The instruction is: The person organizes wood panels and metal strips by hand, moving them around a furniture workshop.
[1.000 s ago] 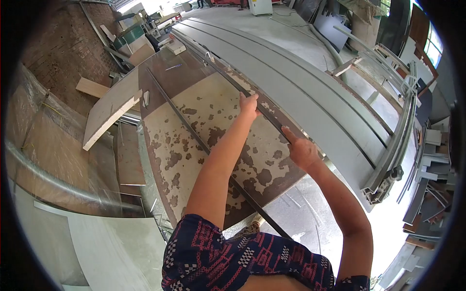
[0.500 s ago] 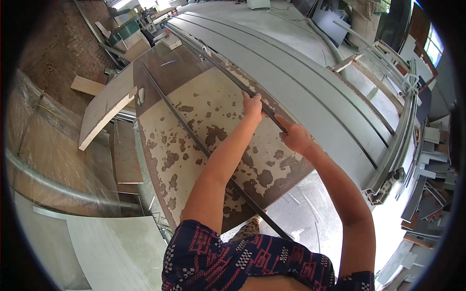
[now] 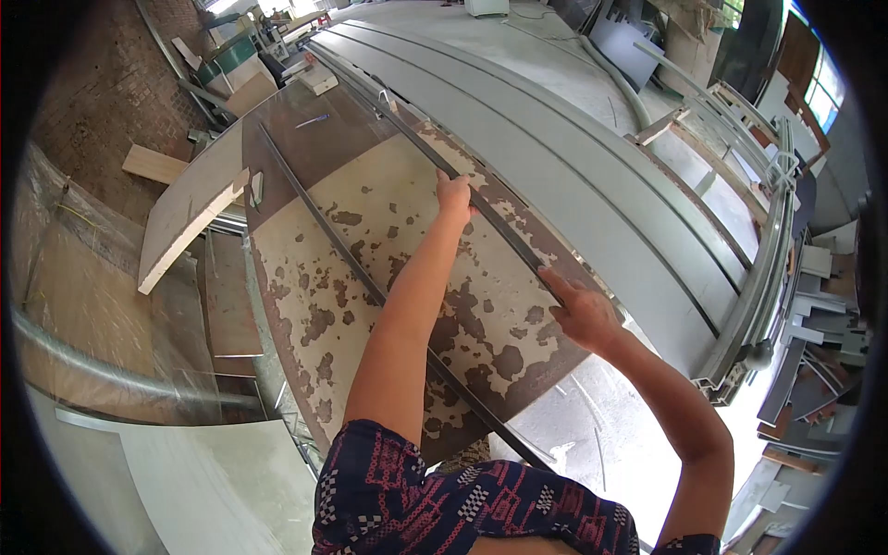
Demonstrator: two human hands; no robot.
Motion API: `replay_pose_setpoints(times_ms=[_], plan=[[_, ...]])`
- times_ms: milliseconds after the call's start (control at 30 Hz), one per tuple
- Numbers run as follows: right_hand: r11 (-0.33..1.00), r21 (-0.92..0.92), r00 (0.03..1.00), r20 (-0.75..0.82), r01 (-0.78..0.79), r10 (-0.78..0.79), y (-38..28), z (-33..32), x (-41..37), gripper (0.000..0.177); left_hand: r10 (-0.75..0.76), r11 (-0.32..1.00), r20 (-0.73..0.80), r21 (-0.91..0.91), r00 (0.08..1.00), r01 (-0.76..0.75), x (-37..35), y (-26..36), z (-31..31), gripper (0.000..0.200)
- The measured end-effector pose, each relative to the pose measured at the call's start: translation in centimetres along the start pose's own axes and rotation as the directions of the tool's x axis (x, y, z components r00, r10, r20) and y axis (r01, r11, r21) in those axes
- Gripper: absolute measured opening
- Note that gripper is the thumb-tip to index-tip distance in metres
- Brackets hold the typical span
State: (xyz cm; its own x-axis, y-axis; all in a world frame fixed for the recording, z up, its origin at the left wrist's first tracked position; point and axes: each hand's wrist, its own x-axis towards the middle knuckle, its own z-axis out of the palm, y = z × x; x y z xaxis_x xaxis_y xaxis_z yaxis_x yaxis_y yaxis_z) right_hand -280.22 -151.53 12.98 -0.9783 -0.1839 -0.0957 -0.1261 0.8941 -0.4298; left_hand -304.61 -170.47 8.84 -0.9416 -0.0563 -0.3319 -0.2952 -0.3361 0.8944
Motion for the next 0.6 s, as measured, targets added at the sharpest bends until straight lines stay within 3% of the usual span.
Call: replay_pose_setpoints(times_ms=[200, 333, 500, 600], plan=[[0.998, 0.043, 0.999, -0.001, 0.051, -0.051, -0.2, 0.4, 0.0, 0.063, -0.010, 1.000, -0.019, -0.015, 1.000, 0.010, 2.2, 0.7, -1.1, 0.072], [0.997, 0.083, 1.000, 0.028, -0.004, 0.001, -0.9, 0.5, 0.5, 0.063, -0.007, 1.000, -0.035, -0.009, 0.999, 0.006, 2.5, 1.5, -1.7, 0.071], [1.000, 0.005, 1.000, -0.015, -0.014, 0.015, -1.3, 1.3, 2.2, 0.062, -0.006, 1.000, 0.008, -0.030, 1.000, 0.006, 3.7, 1.7, -2.7, 0.051], [0.997, 0.032, 0.992, -0.107, 0.069, -0.065, -1.5, 1.6, 3.6, 0.062, -0.060, 0.993, 0.021, -0.098, 0.998, 0.061, 3.6, 0.7, -2.8, 0.039]])
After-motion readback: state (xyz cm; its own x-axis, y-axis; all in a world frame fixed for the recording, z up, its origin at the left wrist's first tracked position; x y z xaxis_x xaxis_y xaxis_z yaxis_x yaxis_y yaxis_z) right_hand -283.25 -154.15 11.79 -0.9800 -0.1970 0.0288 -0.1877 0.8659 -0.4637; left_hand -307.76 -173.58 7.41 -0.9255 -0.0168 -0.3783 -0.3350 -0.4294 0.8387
